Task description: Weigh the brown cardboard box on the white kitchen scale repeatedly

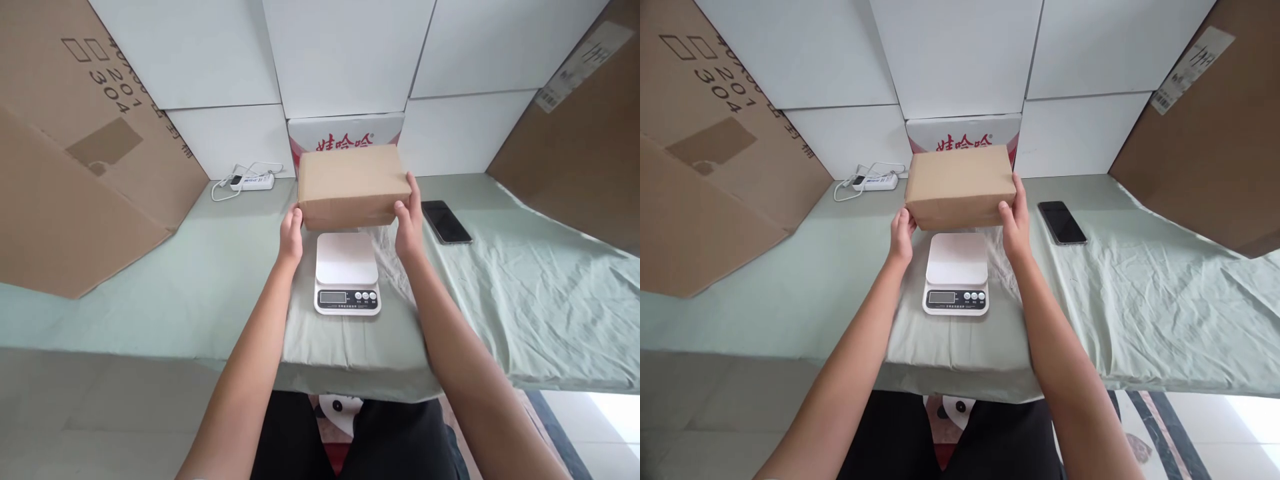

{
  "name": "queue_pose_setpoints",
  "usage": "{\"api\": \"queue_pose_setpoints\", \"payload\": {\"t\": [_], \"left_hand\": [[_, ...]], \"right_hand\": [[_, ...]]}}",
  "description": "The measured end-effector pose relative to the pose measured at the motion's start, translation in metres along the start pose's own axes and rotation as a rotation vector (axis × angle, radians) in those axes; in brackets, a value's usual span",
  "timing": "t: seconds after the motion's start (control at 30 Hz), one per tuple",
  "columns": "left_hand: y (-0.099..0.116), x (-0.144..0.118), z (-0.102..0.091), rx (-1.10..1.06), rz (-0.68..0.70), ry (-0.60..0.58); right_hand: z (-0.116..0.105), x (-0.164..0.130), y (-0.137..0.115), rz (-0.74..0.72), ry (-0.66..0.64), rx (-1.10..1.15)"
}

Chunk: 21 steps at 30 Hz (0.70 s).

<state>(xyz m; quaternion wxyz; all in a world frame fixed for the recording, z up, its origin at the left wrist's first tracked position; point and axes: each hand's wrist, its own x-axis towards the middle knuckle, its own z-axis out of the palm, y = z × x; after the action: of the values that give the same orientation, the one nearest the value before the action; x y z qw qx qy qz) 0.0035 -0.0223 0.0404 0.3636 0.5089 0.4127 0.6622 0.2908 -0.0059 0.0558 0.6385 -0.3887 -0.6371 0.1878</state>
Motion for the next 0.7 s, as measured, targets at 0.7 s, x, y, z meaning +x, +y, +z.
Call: {"api": "queue_pose_setpoints", "payload": {"t": [0.7], "left_hand": [[-0.044,0.006,-0.004,0.043,-0.173,0.020]], "right_hand": [[0.008,-0.018,0.050,0.209,-0.019,0.013]]}}
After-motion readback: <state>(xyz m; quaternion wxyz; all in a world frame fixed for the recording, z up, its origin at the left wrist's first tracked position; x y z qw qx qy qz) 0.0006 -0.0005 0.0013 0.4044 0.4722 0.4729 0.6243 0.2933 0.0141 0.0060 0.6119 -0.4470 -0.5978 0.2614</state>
